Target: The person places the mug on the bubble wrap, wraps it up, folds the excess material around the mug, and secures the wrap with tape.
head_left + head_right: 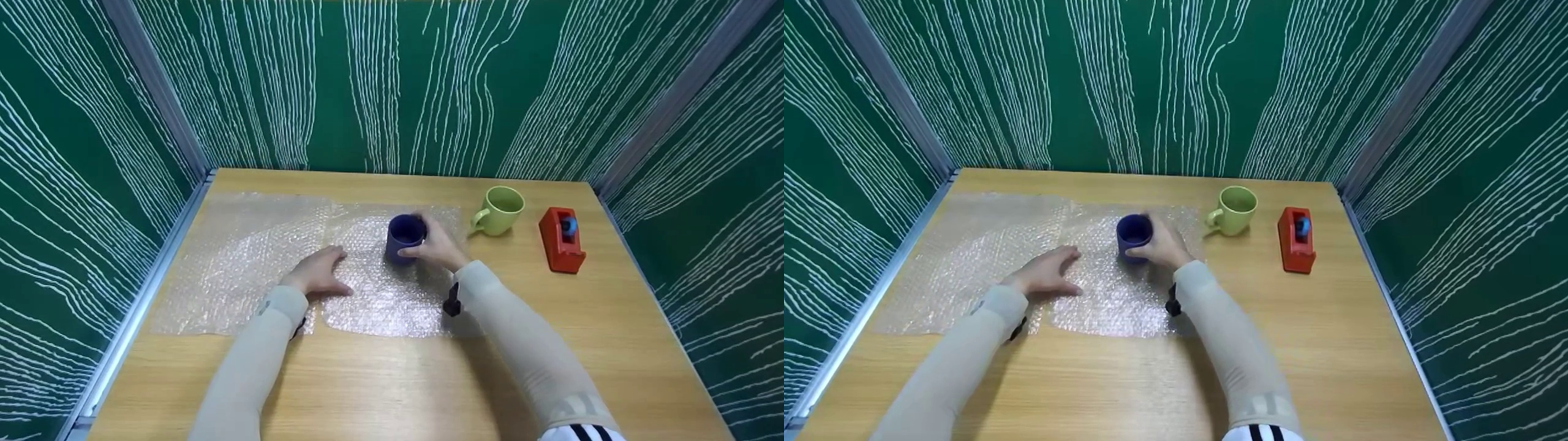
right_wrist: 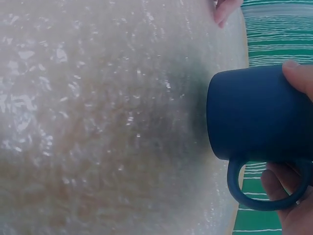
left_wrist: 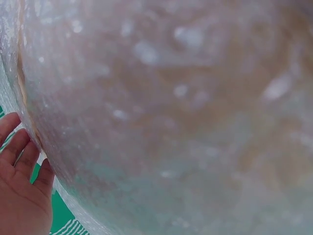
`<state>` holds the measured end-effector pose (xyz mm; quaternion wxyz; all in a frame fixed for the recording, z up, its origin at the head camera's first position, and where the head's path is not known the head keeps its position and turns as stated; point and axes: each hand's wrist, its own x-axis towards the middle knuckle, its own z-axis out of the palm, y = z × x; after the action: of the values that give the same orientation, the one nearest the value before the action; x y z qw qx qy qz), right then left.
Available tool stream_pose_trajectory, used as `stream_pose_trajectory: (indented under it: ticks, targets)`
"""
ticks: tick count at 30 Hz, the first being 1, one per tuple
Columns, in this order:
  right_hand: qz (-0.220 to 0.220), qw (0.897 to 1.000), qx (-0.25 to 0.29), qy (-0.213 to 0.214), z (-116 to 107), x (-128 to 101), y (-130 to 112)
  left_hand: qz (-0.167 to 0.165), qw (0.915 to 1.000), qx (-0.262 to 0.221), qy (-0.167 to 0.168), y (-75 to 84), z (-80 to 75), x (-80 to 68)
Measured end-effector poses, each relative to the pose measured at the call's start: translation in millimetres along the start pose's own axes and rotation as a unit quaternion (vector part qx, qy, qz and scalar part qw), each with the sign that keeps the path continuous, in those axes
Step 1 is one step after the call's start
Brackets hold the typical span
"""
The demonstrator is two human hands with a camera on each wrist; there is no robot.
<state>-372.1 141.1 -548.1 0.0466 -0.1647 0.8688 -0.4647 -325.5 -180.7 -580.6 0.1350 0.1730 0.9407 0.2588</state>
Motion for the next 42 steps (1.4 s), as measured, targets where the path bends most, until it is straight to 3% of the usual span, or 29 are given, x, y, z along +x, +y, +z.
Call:
stream_pose_trajectory:
  ticks: [7, 22, 29, 42]
  targets:
    - [0.021, 0.999, -0.026, -0.007, 3, -1, 7, 0.002, 1.0, 0.0, 0.004, 1.1, 0.4, -1.0]
    - [-0.003, 0.998, -0.055, -0.003, 4, 1, 6, 0.006, 0.9998, 0.013, -0.012, 4.7, -7.0, 1.0]
    - [-0.004, 0.998, -0.055, -0.004, 4, 0, 8, 0.019, 0.9992, -0.025, 0.025, 6.8, -8.7, 5.8]
    - [0.005, 0.997, -0.076, -0.003, 2, 0, 4, -0.022, 0.9931, -0.086, 0.077, 4.5, -10.5, 16.5]
